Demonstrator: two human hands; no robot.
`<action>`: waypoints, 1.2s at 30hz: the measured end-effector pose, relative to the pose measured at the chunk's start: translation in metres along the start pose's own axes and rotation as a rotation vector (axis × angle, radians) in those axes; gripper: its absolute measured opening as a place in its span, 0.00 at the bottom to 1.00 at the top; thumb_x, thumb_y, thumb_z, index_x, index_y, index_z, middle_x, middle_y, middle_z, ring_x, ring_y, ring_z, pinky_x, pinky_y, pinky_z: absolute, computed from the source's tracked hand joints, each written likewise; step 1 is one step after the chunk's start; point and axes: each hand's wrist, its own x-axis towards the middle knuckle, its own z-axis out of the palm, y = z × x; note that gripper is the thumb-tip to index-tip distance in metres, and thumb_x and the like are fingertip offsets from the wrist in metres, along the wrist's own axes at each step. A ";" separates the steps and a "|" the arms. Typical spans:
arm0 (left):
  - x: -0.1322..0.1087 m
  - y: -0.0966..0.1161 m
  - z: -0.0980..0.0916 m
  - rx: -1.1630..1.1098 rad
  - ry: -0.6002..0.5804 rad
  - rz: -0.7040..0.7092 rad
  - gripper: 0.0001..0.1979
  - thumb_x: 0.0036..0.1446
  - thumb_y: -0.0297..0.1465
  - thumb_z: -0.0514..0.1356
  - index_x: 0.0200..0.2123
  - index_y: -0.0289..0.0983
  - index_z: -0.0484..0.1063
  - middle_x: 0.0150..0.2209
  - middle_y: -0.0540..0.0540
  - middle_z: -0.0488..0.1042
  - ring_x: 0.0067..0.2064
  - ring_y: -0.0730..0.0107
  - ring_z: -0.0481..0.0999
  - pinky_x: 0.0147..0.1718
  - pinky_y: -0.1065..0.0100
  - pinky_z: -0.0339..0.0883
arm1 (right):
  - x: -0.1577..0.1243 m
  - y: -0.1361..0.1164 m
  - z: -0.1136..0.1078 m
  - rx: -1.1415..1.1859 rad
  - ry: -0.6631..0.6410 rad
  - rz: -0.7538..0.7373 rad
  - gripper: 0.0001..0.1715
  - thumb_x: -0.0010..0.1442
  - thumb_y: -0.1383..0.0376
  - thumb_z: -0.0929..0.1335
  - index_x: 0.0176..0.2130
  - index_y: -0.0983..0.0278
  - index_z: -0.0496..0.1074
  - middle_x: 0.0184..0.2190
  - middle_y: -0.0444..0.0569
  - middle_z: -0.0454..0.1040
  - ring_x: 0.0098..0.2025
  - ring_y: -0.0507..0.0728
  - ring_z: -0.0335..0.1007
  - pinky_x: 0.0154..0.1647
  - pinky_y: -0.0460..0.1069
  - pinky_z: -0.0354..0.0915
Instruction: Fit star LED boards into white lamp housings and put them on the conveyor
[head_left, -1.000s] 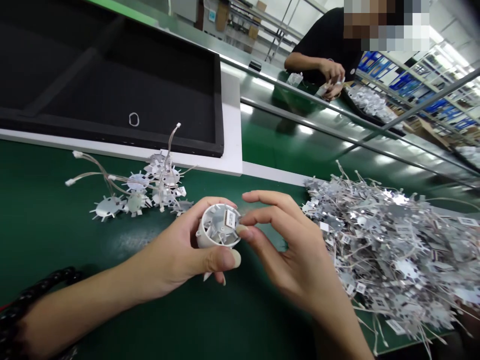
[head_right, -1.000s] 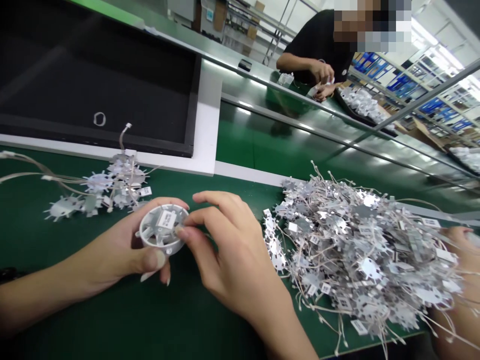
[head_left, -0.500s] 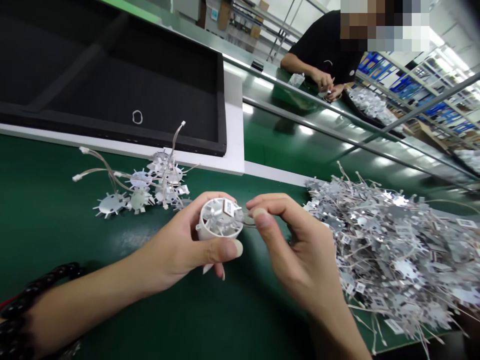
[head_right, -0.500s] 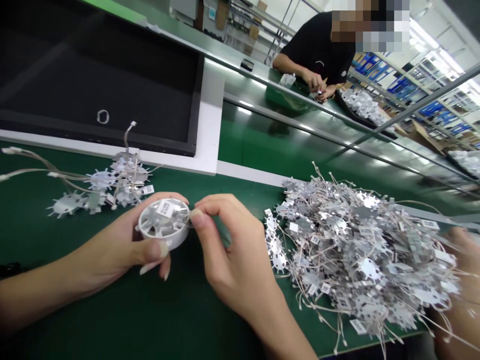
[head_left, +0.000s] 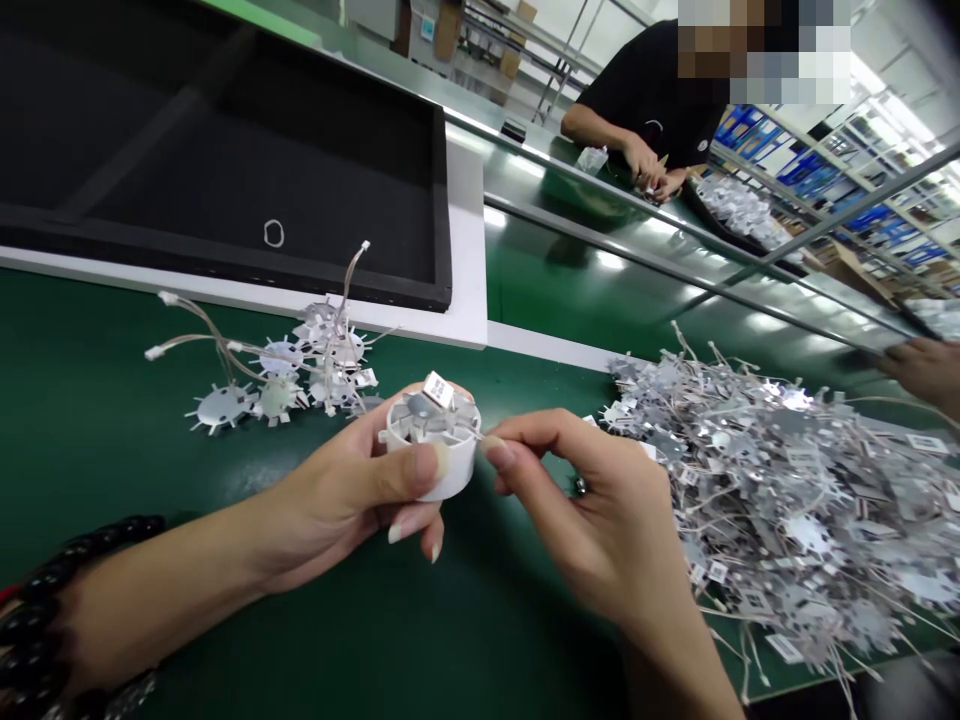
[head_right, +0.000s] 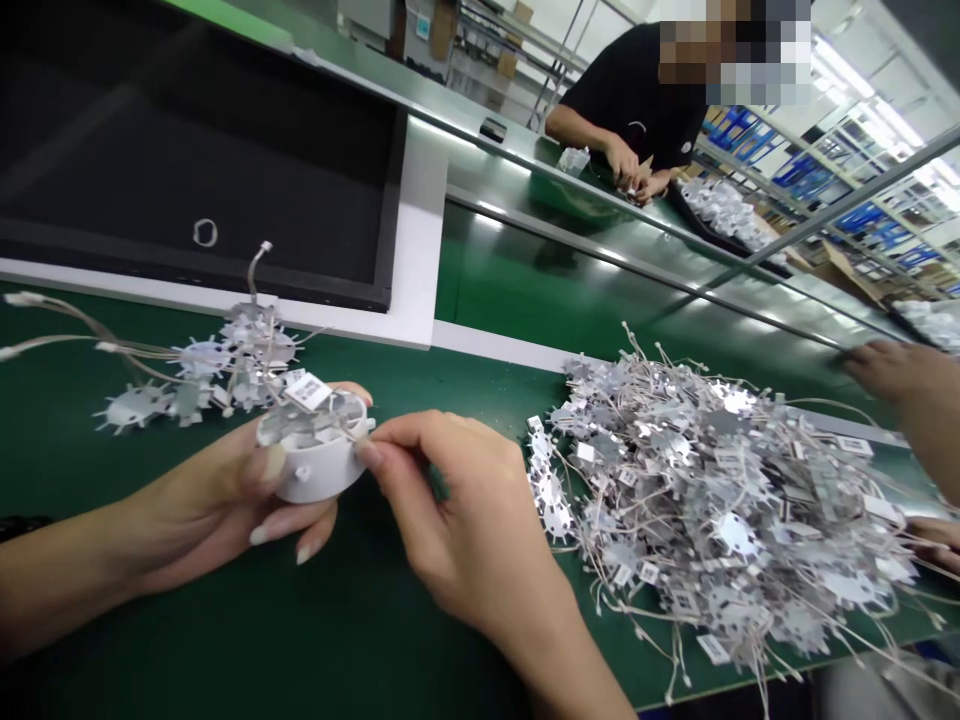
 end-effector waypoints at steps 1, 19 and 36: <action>0.000 0.000 0.000 -0.019 -0.005 -0.007 0.19 0.56 0.43 0.73 0.41 0.38 0.72 0.24 0.58 0.68 0.21 0.84 0.59 0.28 0.75 0.75 | -0.001 0.002 0.002 -0.081 0.023 -0.084 0.07 0.68 0.69 0.69 0.36 0.64 0.76 0.26 0.41 0.78 0.26 0.49 0.71 0.29 0.45 0.62; 0.000 0.002 0.002 0.099 0.106 0.008 0.24 0.54 0.46 0.74 0.41 0.38 0.68 0.22 0.60 0.66 0.20 0.83 0.58 0.26 0.76 0.72 | -0.003 0.008 0.010 -0.202 0.121 -0.264 0.05 0.68 0.73 0.68 0.41 0.65 0.75 0.28 0.43 0.78 0.29 0.51 0.71 0.32 0.48 0.65; 0.001 0.003 0.002 0.064 0.055 -0.033 0.23 0.57 0.47 0.71 0.42 0.39 0.68 0.21 0.59 0.63 0.21 0.81 0.55 0.27 0.74 0.70 | -0.003 0.006 0.017 0.015 0.137 -0.198 0.13 0.64 0.80 0.68 0.42 0.66 0.78 0.37 0.47 0.78 0.37 0.48 0.76 0.39 0.41 0.73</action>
